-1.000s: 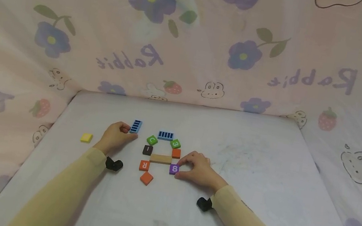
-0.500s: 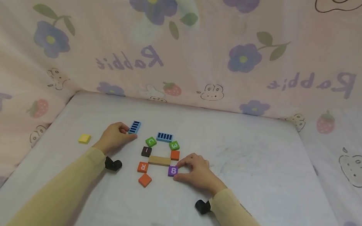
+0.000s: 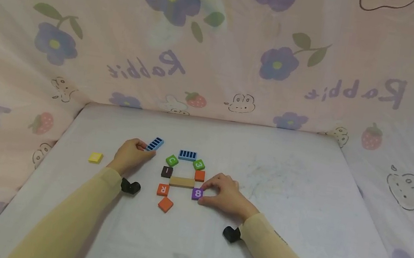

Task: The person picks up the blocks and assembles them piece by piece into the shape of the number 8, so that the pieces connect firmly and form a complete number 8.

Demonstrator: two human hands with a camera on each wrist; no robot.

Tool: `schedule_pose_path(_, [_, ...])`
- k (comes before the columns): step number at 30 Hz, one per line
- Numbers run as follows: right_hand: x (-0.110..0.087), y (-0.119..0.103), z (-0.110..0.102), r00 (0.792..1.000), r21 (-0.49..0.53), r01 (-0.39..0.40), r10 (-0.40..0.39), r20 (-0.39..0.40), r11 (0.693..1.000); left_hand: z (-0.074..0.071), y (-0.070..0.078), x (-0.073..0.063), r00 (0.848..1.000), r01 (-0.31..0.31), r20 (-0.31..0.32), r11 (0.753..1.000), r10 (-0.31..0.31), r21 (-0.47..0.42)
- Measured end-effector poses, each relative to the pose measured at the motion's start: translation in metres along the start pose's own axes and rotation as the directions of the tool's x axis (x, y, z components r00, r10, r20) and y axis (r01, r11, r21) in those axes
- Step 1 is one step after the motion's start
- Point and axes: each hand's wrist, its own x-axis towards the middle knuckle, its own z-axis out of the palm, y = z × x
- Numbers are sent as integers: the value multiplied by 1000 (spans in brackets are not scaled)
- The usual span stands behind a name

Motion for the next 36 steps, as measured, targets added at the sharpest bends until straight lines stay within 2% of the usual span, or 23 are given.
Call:
schedule_pose_path(4, [0, 0, 0, 1000, -1, -5, 5, -3, 1000, -4, -5, 0, 1000, -5, 23, 995, 7, -101])
schedule_pose_path(8, [1, -1, 0, 1000, -3, 1, -1, -7, 1000, -13, -12, 0, 998, -7, 53, 972, 20, -233])
schedule_pose_path(10, [2, -1, 1, 1000, -5, 5, -5, -6, 1000, -18, -15, -3, 998, -13, 63, 963, 31, -269])
schedule_pose_path(13, [3, 0, 2, 1000, -7, 8, -8, -5, 1000, -22, -14, -14, 994, -78, 50, 962, 94, -262])
schedule_pose_path(15, [3, 1, 2, 1000, -13, 10, -10, -13, 1000, -21, -8, -28, 980, -180, 42, 958, 194, -225])
schedule_pose_path(16, [3, 2, 2, 1000, -13, 10, -10, -15, 1000, -20, -4, -36, 968, -234, 45, 950, 248, -205])
schedule_pose_path(18, [2, 2, 1, 1000, -13, 9, -9, -19, 1000, -18, 5, -56, 932, -343, 68, 927, 356, -152])
schedule_pose_path(21, [2, 2, 1, 1000, -9, 11, -11, -13, 1000, -12, 16, -83, 862, -475, 147, 875, 485, -99])
schedule_pose_path(24, [2, 2, 0, 1000, -8, 9, -9, -9, 1000, -3, 23, -105, 793, -560, 235, 824, 562, -80])
schedule_pose_path(26, [2, 2, 0, 1000, -16, 6, -6, -7, 1000, 4, 25, -114, 753, -610, 274, 791, 599, -53])
schedule_pose_path(28, [2, 1, 0, 1000, -22, 4, -5, -6, 1000, 12, 25, -121, 719, -656, 296, 755, 629, -13])
schedule_pose_path(30, [2, 0, 0, 1000, -27, 1, -1, -4, 1000, 21, 24, -125, 694, -693, 305, 721, 653, 34])
schedule_pose_path(32, [2, -1, -1, 1000, -29, -4, 4, -2, 1000, 28, 22, -127, 678, -714, 315, 696, 664, 70])
schedule_pose_path(36, [0, -1, -2, 1000, -27, -5, 5, -2, 1000, 33, 21, -133, 672, -720, 343, 688, 656, 94])
